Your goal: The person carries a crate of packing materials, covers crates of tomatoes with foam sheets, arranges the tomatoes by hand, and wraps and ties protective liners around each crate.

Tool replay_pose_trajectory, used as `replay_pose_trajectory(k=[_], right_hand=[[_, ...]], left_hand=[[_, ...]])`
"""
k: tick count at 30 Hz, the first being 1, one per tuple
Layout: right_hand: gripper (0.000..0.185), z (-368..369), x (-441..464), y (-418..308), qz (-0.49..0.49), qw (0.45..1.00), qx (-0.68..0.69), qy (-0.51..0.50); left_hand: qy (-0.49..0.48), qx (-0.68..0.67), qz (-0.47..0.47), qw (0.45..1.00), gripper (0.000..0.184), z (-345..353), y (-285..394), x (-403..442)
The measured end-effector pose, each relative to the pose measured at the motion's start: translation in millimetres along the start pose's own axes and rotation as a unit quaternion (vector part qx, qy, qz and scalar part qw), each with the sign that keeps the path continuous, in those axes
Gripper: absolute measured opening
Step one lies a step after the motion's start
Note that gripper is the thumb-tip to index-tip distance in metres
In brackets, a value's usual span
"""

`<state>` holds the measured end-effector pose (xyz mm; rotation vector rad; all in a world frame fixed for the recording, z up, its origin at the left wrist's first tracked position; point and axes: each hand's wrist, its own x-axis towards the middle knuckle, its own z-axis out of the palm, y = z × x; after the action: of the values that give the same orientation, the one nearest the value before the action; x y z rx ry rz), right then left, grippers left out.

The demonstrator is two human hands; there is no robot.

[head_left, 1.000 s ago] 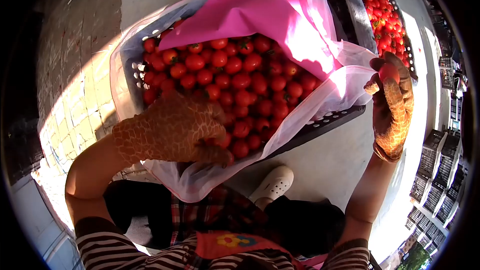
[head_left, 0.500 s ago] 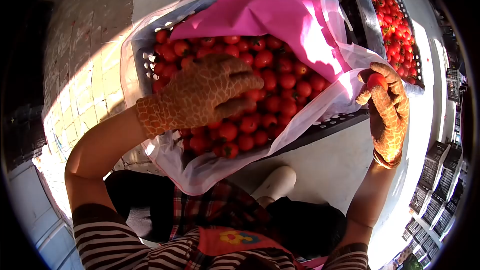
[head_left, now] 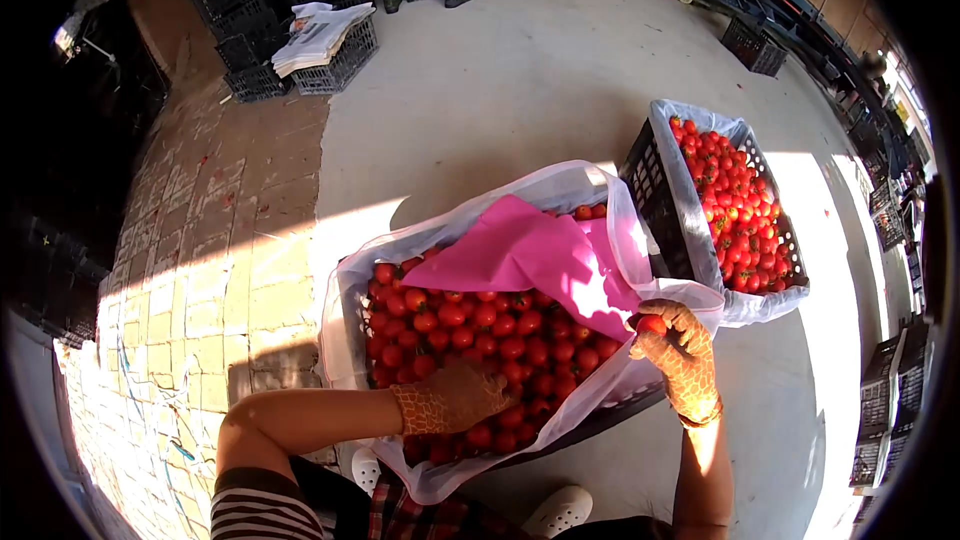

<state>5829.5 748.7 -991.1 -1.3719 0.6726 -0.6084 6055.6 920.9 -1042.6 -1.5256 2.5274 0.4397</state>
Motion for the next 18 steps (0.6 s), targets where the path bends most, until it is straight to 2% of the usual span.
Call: replay_pose_trajectory(k=[7,11,14,16,17,18], right_hand=[[0.029,3,-4,1,-0.006,0.999,-0.037,-0.004],[0.029,3,-5,4,-0.007,0.999,-0.037,-0.01],[0.029,0,-6,7,-0.012,0.999,-0.049,-0.014],[0.029,-1,-7,3,-0.004,0.999,-0.037,-0.014],[0.029,-1,-8,1,0.003,1.0,-0.023,-0.014],[0.029,-2,-8,1,0.005,1.0,-0.021,-0.01]], left_hand=[[-0.007,-0.094,-0.017,0.995,0.039,0,-6,-2],[-0.045,-0.08,-0.038,0.995,0.048,-7,-2,-5],[-0.009,-0.122,-0.058,0.991,0.048,-13,-1,-11],[0.062,-0.214,-0.034,0.974,0.046,-10,-5,-14],[0.059,-0.214,-0.031,0.975,0.046,-9,-6,-14],[0.1,-0.279,-0.054,0.954,0.043,-12,-5,-14]])
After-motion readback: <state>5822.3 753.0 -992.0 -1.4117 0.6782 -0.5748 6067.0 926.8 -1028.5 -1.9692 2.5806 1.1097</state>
